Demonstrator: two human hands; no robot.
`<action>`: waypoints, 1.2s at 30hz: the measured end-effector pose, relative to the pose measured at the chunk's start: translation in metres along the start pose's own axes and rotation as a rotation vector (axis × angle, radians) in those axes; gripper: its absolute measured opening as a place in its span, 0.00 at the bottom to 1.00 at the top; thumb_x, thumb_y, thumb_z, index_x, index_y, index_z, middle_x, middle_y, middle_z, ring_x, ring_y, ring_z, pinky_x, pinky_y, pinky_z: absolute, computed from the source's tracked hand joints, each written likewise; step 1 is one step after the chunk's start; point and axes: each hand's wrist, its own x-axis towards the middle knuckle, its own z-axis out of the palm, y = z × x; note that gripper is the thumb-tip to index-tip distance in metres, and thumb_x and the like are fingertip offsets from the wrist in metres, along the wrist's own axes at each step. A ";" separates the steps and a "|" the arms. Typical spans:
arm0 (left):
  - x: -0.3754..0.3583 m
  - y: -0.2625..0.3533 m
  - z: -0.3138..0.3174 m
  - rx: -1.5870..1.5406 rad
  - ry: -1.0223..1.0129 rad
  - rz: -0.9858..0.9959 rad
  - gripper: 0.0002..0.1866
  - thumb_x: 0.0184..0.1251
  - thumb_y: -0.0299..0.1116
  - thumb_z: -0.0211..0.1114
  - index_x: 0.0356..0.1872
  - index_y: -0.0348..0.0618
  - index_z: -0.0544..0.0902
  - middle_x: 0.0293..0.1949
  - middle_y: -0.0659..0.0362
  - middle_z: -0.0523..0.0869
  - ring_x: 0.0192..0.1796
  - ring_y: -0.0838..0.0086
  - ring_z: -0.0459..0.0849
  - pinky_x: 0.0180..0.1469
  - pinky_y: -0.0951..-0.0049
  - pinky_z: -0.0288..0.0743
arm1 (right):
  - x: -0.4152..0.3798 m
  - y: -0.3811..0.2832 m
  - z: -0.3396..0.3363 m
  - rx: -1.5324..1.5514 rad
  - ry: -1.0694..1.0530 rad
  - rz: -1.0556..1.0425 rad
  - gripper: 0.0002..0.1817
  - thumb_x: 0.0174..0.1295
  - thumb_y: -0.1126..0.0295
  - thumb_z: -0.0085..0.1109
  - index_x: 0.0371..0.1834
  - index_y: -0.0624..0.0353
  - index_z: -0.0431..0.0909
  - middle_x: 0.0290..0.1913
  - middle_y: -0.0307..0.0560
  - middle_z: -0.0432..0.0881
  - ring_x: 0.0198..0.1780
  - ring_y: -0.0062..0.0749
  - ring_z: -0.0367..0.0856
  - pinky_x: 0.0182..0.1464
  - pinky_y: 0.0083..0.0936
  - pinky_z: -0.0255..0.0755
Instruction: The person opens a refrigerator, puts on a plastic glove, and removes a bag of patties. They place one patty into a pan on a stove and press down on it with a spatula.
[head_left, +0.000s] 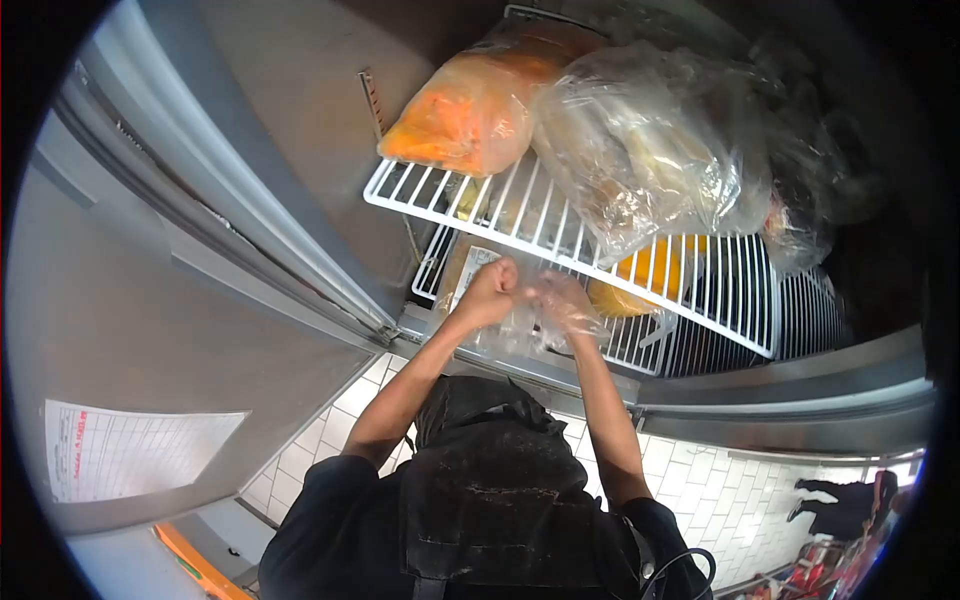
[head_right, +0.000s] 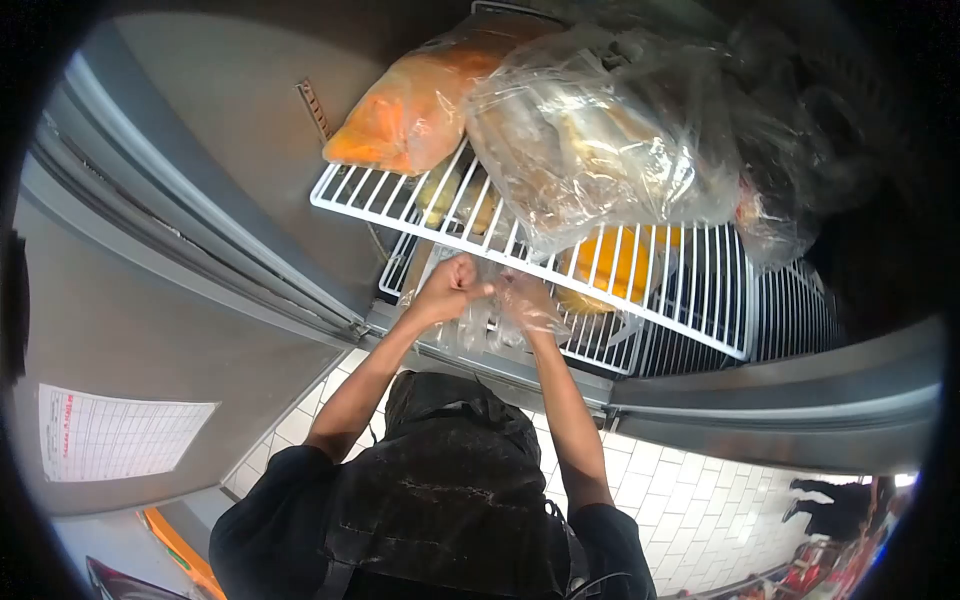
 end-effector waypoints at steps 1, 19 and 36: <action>-0.002 -0.001 0.000 0.000 -0.012 -0.002 0.20 0.56 0.17 0.65 0.23 0.47 0.60 0.23 0.71 0.58 0.26 0.86 0.55 0.27 0.81 0.54 | 0.007 0.027 0.008 0.004 0.010 0.007 0.09 0.53 0.68 0.62 0.30 0.63 0.77 0.21 0.42 0.76 0.26 0.30 0.76 0.28 0.28 0.67; -0.014 -0.009 0.028 0.265 0.189 0.251 0.02 0.65 0.24 0.56 0.34 0.37 0.74 0.27 0.52 0.77 0.30 0.65 0.75 0.34 0.62 0.70 | 0.072 0.126 0.067 -0.280 -0.339 -0.283 0.16 0.63 0.63 0.55 0.45 0.64 0.82 0.47 0.56 0.84 0.51 0.42 0.80 0.57 0.39 0.70; -0.086 -0.004 -0.015 1.092 0.131 0.141 0.60 0.38 0.47 0.80 0.72 0.43 0.52 0.73 0.40 0.51 0.75 0.43 0.49 0.71 0.42 0.47 | 0.032 0.005 0.055 -0.214 0.062 -0.339 0.20 0.50 0.68 0.62 0.47 0.63 0.79 0.46 0.59 0.82 0.47 0.50 0.81 0.51 0.40 0.73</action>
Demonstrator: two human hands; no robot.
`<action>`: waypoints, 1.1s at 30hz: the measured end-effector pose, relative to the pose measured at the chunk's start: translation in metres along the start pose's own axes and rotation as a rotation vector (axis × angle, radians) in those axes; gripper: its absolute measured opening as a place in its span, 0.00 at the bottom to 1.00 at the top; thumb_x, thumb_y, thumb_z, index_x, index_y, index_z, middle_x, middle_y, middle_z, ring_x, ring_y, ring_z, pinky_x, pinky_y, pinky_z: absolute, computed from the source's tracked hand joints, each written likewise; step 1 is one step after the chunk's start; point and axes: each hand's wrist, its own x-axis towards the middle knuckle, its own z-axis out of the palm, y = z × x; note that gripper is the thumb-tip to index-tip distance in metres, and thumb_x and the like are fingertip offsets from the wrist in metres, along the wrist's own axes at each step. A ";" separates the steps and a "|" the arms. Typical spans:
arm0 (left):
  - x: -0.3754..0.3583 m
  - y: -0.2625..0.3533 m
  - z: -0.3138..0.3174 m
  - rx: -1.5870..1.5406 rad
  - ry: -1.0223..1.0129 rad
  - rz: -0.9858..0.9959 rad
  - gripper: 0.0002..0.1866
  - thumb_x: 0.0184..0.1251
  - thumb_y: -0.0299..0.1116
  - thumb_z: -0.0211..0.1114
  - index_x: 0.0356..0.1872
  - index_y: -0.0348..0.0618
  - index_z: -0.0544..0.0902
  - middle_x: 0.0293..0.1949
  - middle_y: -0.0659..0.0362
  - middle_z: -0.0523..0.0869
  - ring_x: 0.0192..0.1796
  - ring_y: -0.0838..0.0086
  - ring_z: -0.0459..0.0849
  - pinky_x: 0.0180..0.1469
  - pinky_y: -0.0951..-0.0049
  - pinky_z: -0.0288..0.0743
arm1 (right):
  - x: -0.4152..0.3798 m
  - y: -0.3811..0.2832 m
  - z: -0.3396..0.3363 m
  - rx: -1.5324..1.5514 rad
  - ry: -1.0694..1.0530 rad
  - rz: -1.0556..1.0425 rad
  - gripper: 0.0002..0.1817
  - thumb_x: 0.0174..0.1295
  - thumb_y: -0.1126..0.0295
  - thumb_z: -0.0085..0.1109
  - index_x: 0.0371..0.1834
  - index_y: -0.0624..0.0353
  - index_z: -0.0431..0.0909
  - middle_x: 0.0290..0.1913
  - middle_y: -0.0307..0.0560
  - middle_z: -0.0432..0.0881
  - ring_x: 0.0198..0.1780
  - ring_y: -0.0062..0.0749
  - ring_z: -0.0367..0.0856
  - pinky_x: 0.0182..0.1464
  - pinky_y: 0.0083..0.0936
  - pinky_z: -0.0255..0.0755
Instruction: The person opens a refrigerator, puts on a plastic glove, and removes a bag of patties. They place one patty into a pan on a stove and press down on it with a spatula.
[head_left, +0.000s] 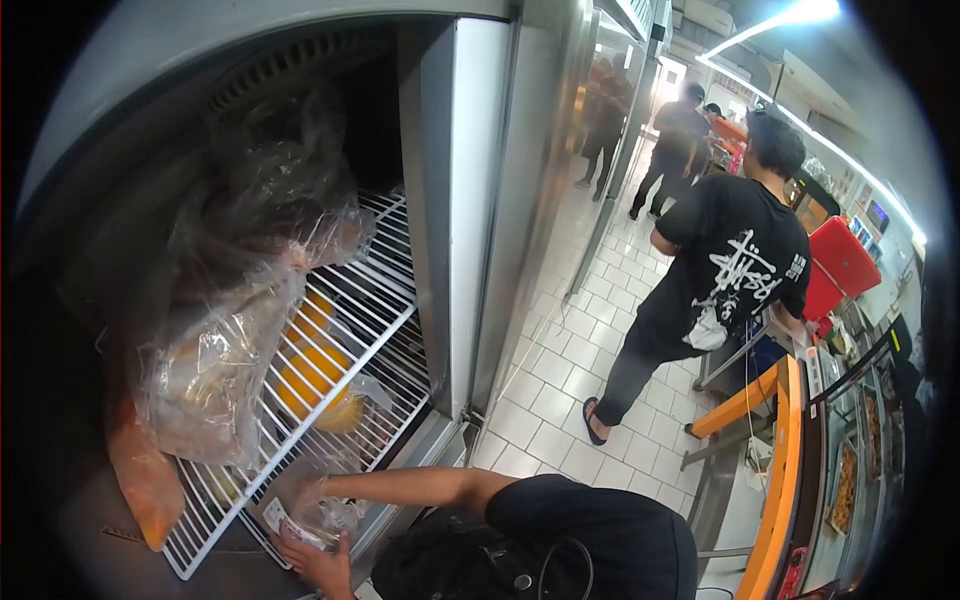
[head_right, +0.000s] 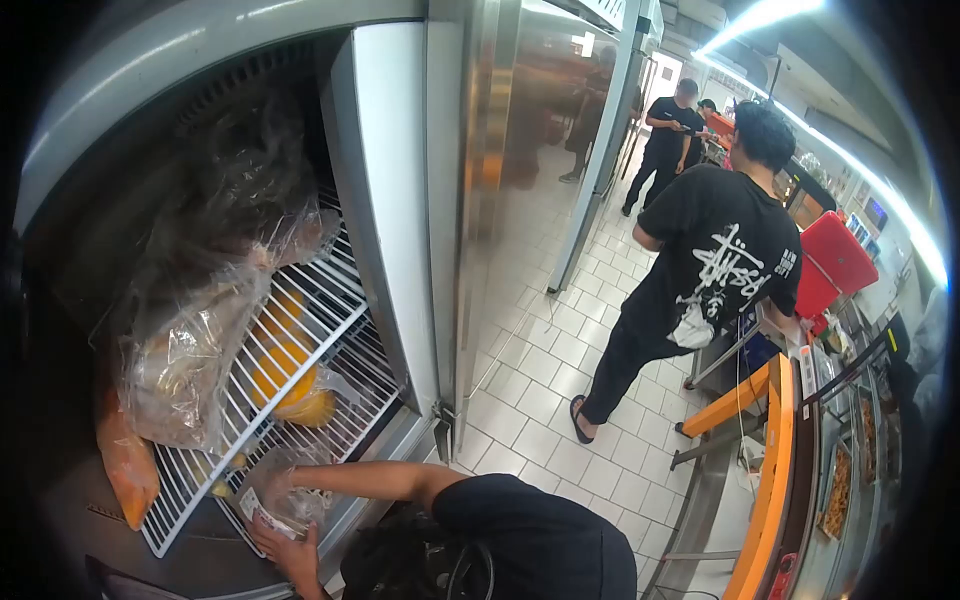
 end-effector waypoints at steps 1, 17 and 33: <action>0.006 -0.003 -0.001 -0.001 0.007 0.003 0.60 0.38 0.47 0.80 0.72 0.43 0.52 0.73 0.40 0.51 0.75 0.43 0.49 0.71 0.42 0.47 | -0.001 0.000 0.000 -0.003 0.004 0.004 0.20 0.50 0.68 0.62 0.47 0.63 0.79 0.46 0.59 0.82 0.47 0.50 0.81 0.50 0.40 0.73; 0.029 -0.005 -0.015 -0.166 0.026 0.403 0.53 0.31 0.37 0.77 0.65 0.37 0.61 0.71 0.40 0.57 0.73 0.43 0.53 0.72 0.45 0.49 | 0.000 0.001 -0.006 -0.023 0.078 0.077 0.21 0.50 0.69 0.61 0.49 0.64 0.77 0.43 0.58 0.82 0.44 0.49 0.82 0.46 0.38 0.74; 0.067 0.006 -0.010 0.025 -0.247 0.300 0.60 0.15 0.33 0.84 0.64 0.49 0.63 0.71 0.48 0.57 0.74 0.47 0.52 0.72 0.47 0.52 | -0.137 -0.061 -0.108 0.227 0.862 0.060 0.26 0.54 0.86 0.51 0.59 0.63 0.68 0.37 0.44 0.76 0.39 0.36 0.81 0.43 0.28 0.78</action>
